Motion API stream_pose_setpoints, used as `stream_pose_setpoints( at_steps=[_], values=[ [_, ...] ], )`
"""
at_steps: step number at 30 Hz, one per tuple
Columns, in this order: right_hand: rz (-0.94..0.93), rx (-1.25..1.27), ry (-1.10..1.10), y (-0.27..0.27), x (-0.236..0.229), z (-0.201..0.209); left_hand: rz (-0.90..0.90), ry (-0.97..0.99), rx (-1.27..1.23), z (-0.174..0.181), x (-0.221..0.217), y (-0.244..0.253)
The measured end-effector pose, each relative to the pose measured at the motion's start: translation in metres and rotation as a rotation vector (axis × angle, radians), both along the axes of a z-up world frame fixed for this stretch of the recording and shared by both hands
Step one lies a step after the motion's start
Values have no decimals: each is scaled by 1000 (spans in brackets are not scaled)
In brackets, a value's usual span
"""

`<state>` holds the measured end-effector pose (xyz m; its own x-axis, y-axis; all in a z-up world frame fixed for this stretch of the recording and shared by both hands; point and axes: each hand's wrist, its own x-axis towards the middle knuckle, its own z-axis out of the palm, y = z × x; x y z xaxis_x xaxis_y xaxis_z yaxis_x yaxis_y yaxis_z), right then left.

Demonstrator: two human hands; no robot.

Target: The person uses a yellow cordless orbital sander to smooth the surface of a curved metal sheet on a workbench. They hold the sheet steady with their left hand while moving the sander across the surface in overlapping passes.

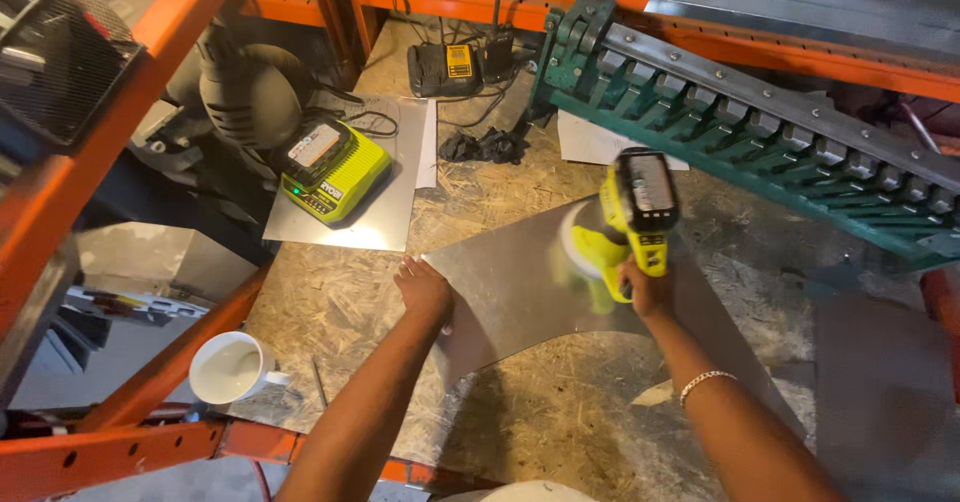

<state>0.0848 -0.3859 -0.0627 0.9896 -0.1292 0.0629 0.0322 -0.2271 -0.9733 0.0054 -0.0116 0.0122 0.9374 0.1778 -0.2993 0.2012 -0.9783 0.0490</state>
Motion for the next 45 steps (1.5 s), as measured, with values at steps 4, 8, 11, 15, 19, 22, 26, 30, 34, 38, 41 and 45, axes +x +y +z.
stream_pose_setpoints(
  at_steps=[4, 8, 11, 15, 19, 22, 26, 30, 34, 38, 41, 45],
  values=[
    [-73, -114, -25, -33, 14, -1, -25, -34, -9, -1, 0, 0],
    [-140, -248, -27, -62, 23, -2, -39, -23, 3, -1, -3, 4],
    [-243, -78, -67, -72, 24, 2, -82, -75, 22, -5, -5, 10],
    [-259, -48, -72, -82, 15, 0, -130, -113, 21, -14, -8, 16],
    [-276, -103, -72, -72, 4, 11, -132, -115, 8, -15, -9, 17],
    [-298, -92, -9, -62, 4, -11, -144, -33, 12, -55, 2, 28],
    [-207, -117, -30, -41, -6, -9, -126, 1, -22, -52, 2, 33],
    [-195, -28, -22, -2, -29, 2, -112, 37, -63, -55, -1, 37],
    [-139, 11, -41, 32, -31, -2, -118, 71, -74, -36, -8, 35],
    [-104, 57, 7, 63, -35, 5, -91, 69, -84, -33, -6, 34],
    [-28, 82, 2, 84, -38, 5, -79, 79, -98, -39, -3, 35],
    [63, 123, 24, 116, -44, 17, -89, 99, -108, -30, -4, 37]
  ],
)
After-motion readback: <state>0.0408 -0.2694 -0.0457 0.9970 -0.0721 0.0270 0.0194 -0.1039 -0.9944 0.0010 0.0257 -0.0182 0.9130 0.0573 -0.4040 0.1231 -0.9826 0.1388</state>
